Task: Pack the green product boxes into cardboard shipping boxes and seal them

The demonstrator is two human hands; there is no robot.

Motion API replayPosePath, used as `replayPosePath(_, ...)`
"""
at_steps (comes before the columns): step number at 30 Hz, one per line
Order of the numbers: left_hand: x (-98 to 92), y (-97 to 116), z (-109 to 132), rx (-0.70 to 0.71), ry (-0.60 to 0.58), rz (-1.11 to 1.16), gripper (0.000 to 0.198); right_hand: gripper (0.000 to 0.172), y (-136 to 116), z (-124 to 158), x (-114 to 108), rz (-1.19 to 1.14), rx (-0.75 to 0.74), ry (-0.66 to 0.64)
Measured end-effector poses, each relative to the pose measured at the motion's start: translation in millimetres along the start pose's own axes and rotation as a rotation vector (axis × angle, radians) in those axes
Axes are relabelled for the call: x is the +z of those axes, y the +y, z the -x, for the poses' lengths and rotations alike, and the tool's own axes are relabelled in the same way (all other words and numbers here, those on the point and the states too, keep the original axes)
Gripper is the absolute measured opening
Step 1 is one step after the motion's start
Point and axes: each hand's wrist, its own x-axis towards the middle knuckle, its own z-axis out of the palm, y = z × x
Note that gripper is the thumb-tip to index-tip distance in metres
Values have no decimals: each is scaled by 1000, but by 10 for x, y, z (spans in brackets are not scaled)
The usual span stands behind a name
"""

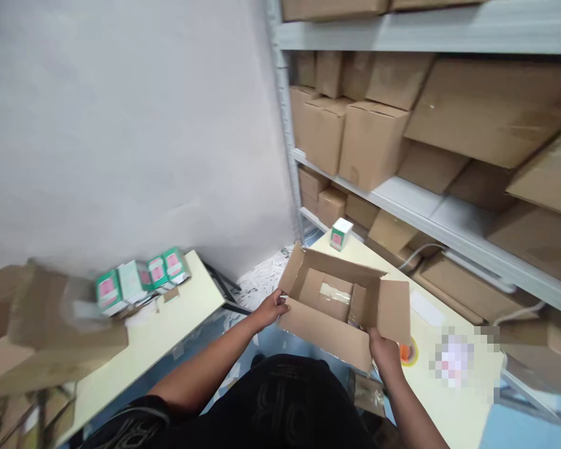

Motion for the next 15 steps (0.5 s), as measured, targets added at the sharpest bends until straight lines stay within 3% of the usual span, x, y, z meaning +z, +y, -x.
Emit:
replayPosePath(3, -145, -59, 343, 2, 239, -98, 43, 59, -248, 178, 47, 153, -196, -11)
replayPosePath(6, -395, -123, 766, 117, 427, -155, 47, 64, -507, 382, 293, 264, -368, -64)
replayPosePath(10, -907, -263, 1434, 213, 596, -128, 49, 65, -896, 753, 842, 434, -406, -187)
replayPosePath(15, -1723, -521, 2423, 267, 666, -68, 44, 73, -1411, 1408, 1623, 559, -502, -205)
